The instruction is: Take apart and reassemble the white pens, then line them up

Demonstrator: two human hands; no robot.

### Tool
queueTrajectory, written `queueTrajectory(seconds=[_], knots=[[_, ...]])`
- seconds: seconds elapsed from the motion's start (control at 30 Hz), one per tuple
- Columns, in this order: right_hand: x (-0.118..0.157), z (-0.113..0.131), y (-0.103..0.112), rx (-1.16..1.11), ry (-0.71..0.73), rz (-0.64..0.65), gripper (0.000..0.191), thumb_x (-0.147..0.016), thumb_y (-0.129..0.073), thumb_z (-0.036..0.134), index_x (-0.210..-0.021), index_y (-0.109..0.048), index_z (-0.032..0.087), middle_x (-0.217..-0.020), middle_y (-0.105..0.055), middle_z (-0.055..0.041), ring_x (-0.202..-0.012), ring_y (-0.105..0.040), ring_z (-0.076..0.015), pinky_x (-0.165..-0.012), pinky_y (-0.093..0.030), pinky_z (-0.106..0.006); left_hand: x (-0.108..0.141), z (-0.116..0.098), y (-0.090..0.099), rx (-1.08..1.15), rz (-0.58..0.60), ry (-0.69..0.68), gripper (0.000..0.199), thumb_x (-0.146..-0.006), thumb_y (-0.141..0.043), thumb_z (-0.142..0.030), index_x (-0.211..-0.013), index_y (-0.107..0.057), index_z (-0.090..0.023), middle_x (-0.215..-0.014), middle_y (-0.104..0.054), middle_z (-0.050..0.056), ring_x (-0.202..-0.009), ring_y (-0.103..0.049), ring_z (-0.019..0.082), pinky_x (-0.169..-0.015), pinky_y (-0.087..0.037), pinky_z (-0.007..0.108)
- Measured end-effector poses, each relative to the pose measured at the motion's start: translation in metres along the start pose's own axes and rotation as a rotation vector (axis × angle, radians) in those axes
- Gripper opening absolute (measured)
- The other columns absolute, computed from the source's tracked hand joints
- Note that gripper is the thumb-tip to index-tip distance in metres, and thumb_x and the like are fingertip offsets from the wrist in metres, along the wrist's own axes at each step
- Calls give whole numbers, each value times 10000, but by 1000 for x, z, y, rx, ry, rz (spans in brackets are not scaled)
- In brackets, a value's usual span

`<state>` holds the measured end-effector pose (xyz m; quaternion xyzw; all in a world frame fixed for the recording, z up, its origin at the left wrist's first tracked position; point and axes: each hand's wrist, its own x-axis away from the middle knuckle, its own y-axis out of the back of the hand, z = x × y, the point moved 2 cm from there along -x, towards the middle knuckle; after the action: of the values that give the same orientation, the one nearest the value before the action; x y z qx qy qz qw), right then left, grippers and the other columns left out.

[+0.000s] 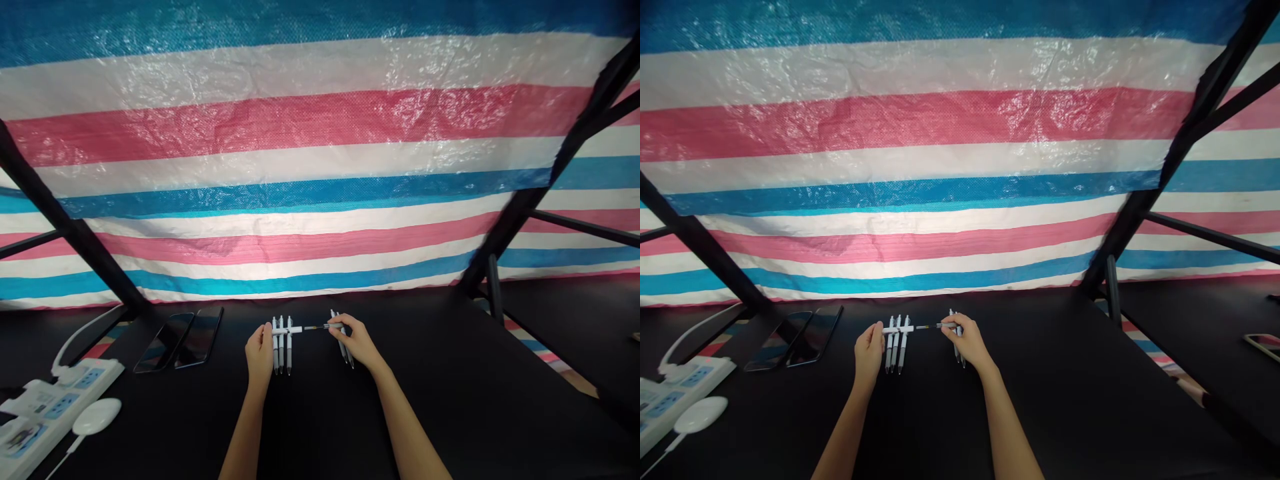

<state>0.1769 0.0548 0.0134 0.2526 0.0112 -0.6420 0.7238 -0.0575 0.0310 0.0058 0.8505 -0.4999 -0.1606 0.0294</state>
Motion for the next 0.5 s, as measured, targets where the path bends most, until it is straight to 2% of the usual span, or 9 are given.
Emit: queueTrajectory(seconds=[0.2, 0.5], knots=[[1, 0, -3, 13, 6, 12, 154, -784, -601, 304, -878, -678, 208, -891, -674, -52, -853, -621, -212, -803, -459, -348, 4, -5, -2, -48, 19, -27, 420, -841, -417, -443, -512, -326, -199, -460, -292, -61, -458, -310, 94, -465, -235, 221], [1, 10, -14, 29, 38, 56, 142, -789, -602, 286, -861, -683, 195, -849, -674, -45, -801, -617, -191, -751, -456, -315, 12, -11, -11, -63, 90, -20, 448, -812, -445, -529, -533, -327, -200, -483, -291, -63, -458, -313, 89, -453, -232, 219]])
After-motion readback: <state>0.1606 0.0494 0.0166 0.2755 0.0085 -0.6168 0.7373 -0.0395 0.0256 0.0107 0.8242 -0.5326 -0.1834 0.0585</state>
